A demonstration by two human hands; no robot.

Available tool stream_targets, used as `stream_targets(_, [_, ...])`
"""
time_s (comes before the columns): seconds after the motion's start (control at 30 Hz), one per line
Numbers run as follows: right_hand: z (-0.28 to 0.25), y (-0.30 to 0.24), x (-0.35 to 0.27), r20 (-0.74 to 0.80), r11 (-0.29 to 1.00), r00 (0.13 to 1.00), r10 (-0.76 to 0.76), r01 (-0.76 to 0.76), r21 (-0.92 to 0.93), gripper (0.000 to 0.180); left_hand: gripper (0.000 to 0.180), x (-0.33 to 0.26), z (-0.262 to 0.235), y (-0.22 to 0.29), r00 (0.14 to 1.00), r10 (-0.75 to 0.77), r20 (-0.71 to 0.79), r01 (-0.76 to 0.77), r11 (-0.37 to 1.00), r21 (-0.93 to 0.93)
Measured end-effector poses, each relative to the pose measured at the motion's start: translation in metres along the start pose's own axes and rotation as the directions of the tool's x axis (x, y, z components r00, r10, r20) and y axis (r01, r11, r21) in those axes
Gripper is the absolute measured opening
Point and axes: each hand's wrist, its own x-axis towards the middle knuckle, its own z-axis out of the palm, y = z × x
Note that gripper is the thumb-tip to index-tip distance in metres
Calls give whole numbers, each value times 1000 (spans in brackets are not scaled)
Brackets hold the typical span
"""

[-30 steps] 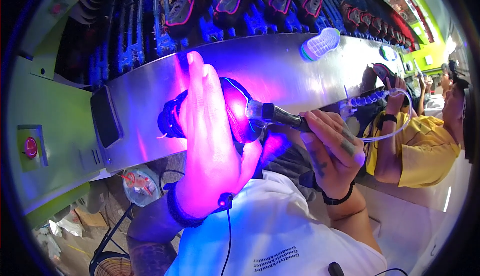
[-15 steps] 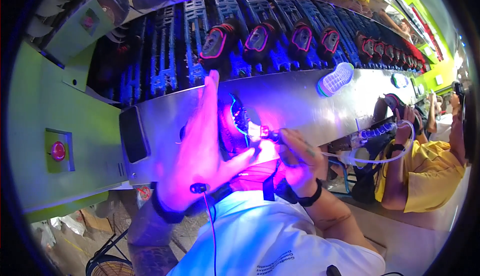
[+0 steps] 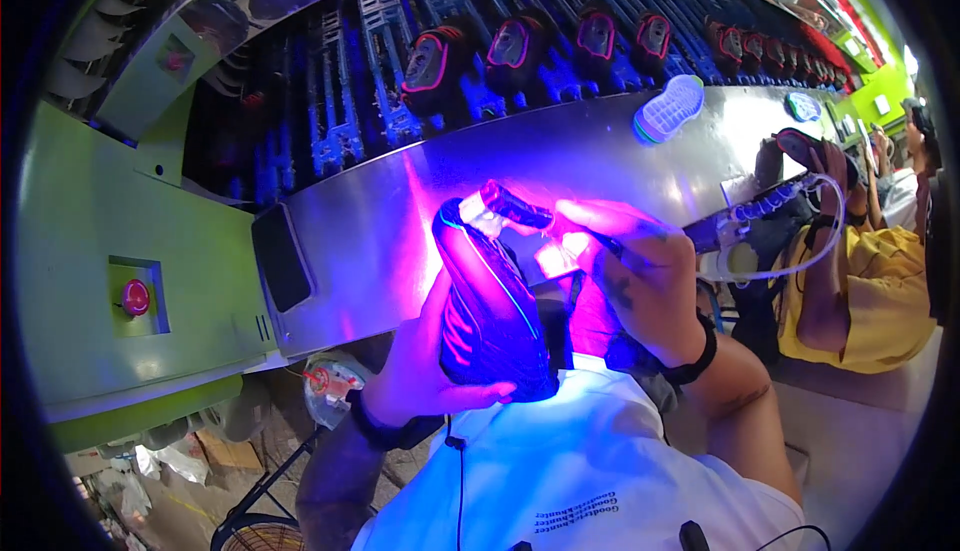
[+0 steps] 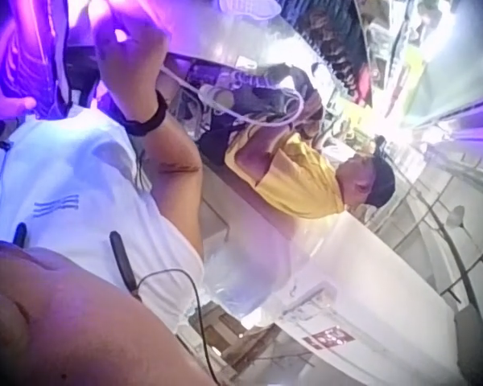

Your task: The recorder uses a small brush to apply adhesive or primer to the edges of various shoes on a conveyor belt in a shoe manufacturing facility.

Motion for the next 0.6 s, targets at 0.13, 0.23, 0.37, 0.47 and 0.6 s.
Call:
stream_targets(0.13, [-6,-23,-1,79,980,981,176,-182,76,28,130,-6,-7,14,995,-36,96,22,989,145])
stream_targets(0.23, [-10,-4,-8,75,999,997,31,-34,37,29,131,-4,-14,15,995,-43,93,19,971,240])
stream_targets(0.37, [-10,-15,-10,115,983,986,125,-138,121,29,133,-5,-19,10,997,-32,63,21,986,168])
stream_targets(0.47, [-6,-13,-13,115,952,967,228,-246,181,31,130,3,-22,17,995,82,52,-93,959,268])
stream_targets(0.6, [-2,-5,-23,116,952,975,187,-209,225,34,130,0,-25,11,998,53,15,-55,980,194])
